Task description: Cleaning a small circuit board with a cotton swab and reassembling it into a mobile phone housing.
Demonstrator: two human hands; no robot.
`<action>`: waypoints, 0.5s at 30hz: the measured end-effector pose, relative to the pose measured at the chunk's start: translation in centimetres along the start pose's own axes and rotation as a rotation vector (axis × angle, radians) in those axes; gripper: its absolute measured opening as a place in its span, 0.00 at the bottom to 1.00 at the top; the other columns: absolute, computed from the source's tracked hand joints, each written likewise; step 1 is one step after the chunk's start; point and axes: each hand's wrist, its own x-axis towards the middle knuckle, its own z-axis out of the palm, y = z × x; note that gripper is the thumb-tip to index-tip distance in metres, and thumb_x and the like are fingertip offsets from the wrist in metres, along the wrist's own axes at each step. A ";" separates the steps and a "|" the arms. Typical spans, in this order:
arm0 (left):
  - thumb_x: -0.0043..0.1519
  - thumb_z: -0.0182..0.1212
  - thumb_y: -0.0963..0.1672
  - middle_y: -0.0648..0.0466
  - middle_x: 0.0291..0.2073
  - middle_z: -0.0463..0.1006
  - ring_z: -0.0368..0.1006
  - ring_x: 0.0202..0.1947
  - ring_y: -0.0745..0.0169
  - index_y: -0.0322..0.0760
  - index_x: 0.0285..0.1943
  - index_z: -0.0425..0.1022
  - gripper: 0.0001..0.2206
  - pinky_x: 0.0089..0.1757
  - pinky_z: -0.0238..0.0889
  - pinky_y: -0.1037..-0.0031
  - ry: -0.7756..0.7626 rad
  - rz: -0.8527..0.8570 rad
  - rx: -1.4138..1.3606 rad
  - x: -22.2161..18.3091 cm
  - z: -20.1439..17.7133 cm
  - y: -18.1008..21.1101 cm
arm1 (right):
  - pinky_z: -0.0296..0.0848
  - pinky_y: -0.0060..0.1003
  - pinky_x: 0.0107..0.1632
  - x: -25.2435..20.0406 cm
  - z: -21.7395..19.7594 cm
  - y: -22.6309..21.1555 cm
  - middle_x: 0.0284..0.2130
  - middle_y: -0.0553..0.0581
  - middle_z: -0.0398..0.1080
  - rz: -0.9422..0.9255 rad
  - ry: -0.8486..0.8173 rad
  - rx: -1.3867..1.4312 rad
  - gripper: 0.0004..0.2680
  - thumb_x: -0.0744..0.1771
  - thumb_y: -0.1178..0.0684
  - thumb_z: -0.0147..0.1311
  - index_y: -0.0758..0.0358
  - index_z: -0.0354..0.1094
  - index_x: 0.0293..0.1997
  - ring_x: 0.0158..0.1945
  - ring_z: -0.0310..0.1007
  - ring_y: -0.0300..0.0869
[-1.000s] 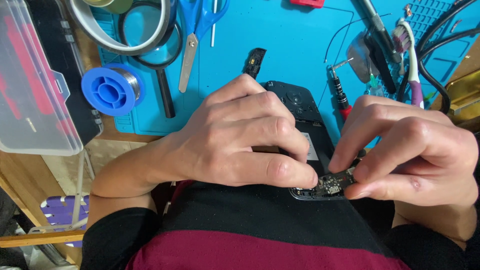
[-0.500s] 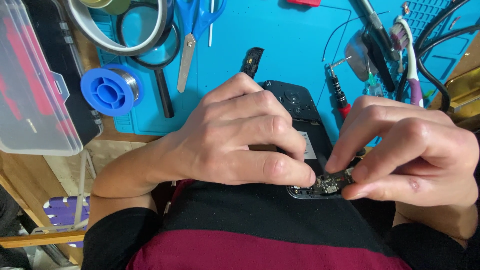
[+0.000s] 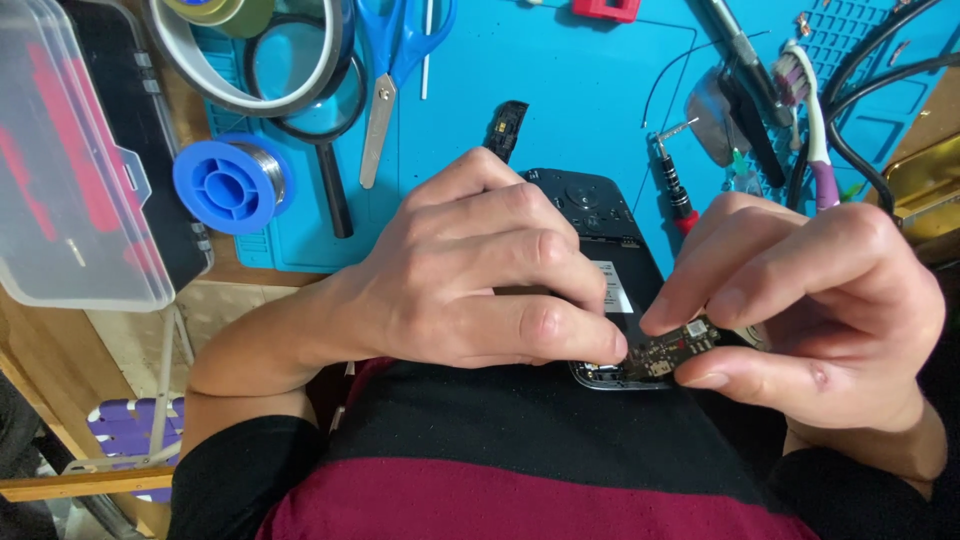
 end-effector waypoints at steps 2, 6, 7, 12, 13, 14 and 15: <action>0.83 0.60 0.45 0.62 0.45 0.85 0.82 0.44 0.61 0.51 0.56 0.86 0.08 0.48 0.61 0.63 0.009 0.004 0.004 0.0 0.0 0.0 | 0.85 0.37 0.53 0.1 0.1 0.0 0.44 0.59 0.89 -0.002 0.005 -0.002 0.16 0.66 0.52 0.72 0.53 0.63 0.53 0.43 0.96 0.38; 0.82 0.61 0.43 0.63 0.45 0.85 0.83 0.44 0.62 0.51 0.54 0.86 0.07 0.47 0.61 0.64 0.021 0.008 0.006 0.1 0.0 0.0 | 0.85 0.39 0.54 0.3 -0.4 0.1 0.46 0.58 0.89 -0.010 -0.040 -0.044 0.15 0.66 0.51 0.71 0.52 0.65 0.52 0.43 0.94 0.38; 0.82 0.61 0.43 0.63 0.45 0.85 0.83 0.44 0.62 0.51 0.54 0.86 0.07 0.47 0.61 0.64 0.021 0.009 0.007 0.1 0.0 0.1 | 0.85 0.39 0.54 0.4 -0.3 0.1 0.46 0.58 0.89 -0.010 -0.040 -0.045 0.15 0.66 0.51 0.71 0.52 0.65 0.52 0.43 0.94 0.38; 0.82 0.63 0.42 0.63 0.45 0.85 0.83 0.44 0.62 0.51 0.54 0.86 0.07 0.48 0.61 0.64 0.016 0.008 0.006 0.0 0.0 0.1 | 0.87 0.39 0.55 0.3 -0.1 0.2 0.45 0.57 0.88 -0.039 -0.025 -0.058 0.15 0.66 0.51 0.72 0.52 0.66 0.51 0.44 0.94 0.39; 0.82 0.63 0.42 0.63 0.45 0.85 0.83 0.44 0.62 0.51 0.54 0.86 0.07 0.48 0.61 0.64 0.016 0.009 0.007 0.0 0.0 0.1 | 0.87 0.39 0.55 0.2 0.0 0.2 0.45 0.57 0.88 -0.040 -0.025 -0.058 0.15 0.66 0.51 0.72 0.52 0.66 0.51 0.44 0.94 0.39; 0.82 0.63 0.42 0.63 0.45 0.84 0.82 0.43 0.62 0.51 0.55 0.86 0.07 0.48 0.61 0.64 0.015 0.006 0.007 0.0 0.0 0.2 | 0.86 0.39 0.55 0.1 0.2 0.1 0.45 0.58 0.88 -0.045 -0.005 -0.056 0.16 0.66 0.50 0.72 0.53 0.65 0.52 0.45 0.94 0.39; 0.82 0.62 0.42 0.64 0.45 0.83 0.82 0.43 0.62 0.52 0.55 0.85 0.07 0.48 0.61 0.64 0.014 0.004 0.007 0.0 0.0 0.2 | 0.85 0.39 0.55 0.0 0.3 0.1 0.45 0.58 0.88 -0.051 0.016 -0.055 0.17 0.66 0.50 0.72 0.54 0.63 0.54 0.45 0.95 0.38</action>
